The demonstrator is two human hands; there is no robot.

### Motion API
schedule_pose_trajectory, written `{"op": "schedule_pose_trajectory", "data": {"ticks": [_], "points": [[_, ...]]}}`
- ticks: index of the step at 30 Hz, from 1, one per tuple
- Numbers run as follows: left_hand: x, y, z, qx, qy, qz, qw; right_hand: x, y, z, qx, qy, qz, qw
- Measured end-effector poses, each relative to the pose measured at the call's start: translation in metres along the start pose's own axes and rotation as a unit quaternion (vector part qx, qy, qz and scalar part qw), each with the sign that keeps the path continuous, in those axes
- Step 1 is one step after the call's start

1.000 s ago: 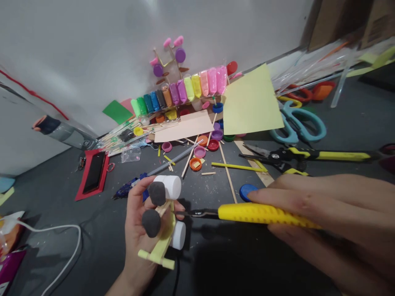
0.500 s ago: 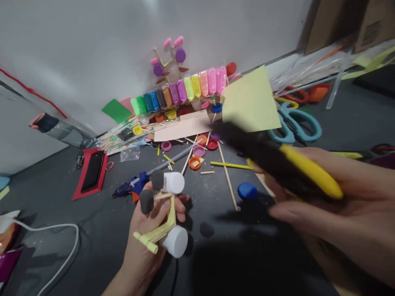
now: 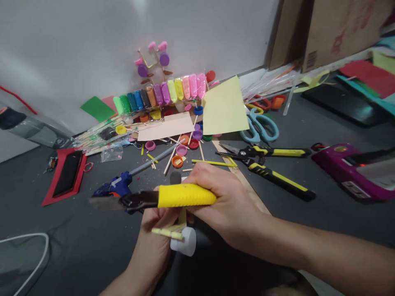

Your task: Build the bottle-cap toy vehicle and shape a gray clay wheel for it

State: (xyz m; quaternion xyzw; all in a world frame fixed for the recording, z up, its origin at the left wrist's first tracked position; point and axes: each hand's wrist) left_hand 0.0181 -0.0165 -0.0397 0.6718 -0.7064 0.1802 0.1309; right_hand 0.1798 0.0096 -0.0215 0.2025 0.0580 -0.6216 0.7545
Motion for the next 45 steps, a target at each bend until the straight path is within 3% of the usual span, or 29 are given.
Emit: {"op": "schedule_pose_trajectory", "data": {"ticks": [4,7,10,13,17,20,26,30,39,45], "points": [[-0.001,0.000,0.002,0.004,-0.013,0.001,1.000,0.001,-0.002,-0.002,0.002,-0.003,0.006,1.000],[-0.003,0.002,0.001,0.010,-0.019,-0.004,1.000,0.000,0.001,0.001,-0.053,-0.017,0.002,0.998],[-0.004,0.012,-0.002,0.015,-0.031,-0.020,0.999,-0.004,0.012,0.002,-0.078,-0.053,-0.059,0.994],[-0.003,0.026,-0.009,-0.021,-0.083,-0.070,0.994,-0.009,0.030,-0.005,-0.009,-0.107,-0.106,0.989],[-0.001,0.039,-0.019,-0.103,-0.193,-0.171,0.961,-0.014,0.053,-0.020,0.084,-0.100,-0.064,0.989],[-0.001,0.042,-0.023,-0.135,-0.211,-0.201,0.947,-0.013,0.061,-0.025,0.122,-0.114,-0.031,0.985],[-0.001,0.044,-0.026,-0.143,-0.162,-0.180,0.960,-0.011,0.065,-0.014,0.092,-0.132,-0.004,0.987],[-0.001,0.045,-0.029,-0.097,-0.145,-0.145,0.974,-0.010,0.068,-0.011,0.093,-0.107,-0.008,0.990],[0.002,0.041,-0.032,-0.003,-0.101,-0.081,0.992,-0.011,0.066,-0.013,0.088,-0.091,0.066,0.990],[0.002,0.041,-0.034,0.049,-0.099,-0.075,0.991,-0.013,0.062,-0.015,0.078,-0.091,0.080,0.990]]}}
Point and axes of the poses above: each hand's wrist, its own x-axis away from the middle knuckle, its own y-axis out of the back of the hand, z = x × y, and after that the axes turned 13 degrees about -x, right-handed
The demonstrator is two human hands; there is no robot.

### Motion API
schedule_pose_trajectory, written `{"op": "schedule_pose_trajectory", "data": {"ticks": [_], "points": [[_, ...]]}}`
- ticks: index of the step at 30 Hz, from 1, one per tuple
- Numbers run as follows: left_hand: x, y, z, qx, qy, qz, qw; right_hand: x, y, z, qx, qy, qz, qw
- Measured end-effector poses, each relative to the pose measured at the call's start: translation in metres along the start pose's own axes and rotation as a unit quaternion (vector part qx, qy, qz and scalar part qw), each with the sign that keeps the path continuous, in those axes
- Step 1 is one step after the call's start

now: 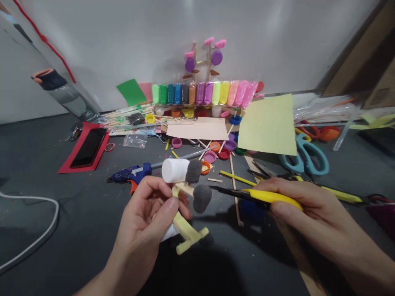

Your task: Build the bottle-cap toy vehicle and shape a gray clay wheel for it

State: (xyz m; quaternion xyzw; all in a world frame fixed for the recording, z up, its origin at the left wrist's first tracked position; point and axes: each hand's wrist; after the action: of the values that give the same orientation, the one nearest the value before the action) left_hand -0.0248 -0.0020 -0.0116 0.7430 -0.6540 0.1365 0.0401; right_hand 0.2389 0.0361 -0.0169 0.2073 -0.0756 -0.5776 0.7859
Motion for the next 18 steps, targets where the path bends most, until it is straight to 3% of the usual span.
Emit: {"op": "schedule_pose_trajectory", "data": {"ticks": [6,11,15,18], "points": [[0.002,0.001,-0.002,0.056,0.055,0.069,0.995,0.002,-0.001,-0.004,0.004,0.009,-0.012,1.000],[0.002,0.001,-0.001,0.083,0.070,0.091,0.990,0.005,0.000,-0.011,0.014,0.024,-0.029,0.999],[0.001,0.002,0.000,0.092,0.074,0.063,0.991,0.000,0.003,-0.009,0.001,0.019,-0.030,0.999],[-0.001,0.002,0.001,0.081,0.047,0.025,0.995,-0.001,0.003,-0.005,0.000,0.008,-0.063,0.998]]}}
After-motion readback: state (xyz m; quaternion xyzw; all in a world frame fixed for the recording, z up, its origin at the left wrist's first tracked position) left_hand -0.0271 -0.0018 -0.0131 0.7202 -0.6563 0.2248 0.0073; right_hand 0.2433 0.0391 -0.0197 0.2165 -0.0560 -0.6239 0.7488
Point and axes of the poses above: each hand's wrist, its own x-axis away from the middle knuckle, its own y-axis out of the back of the hand, z = x × y, and after that the axes turned 13 degrees about -x, right-handed
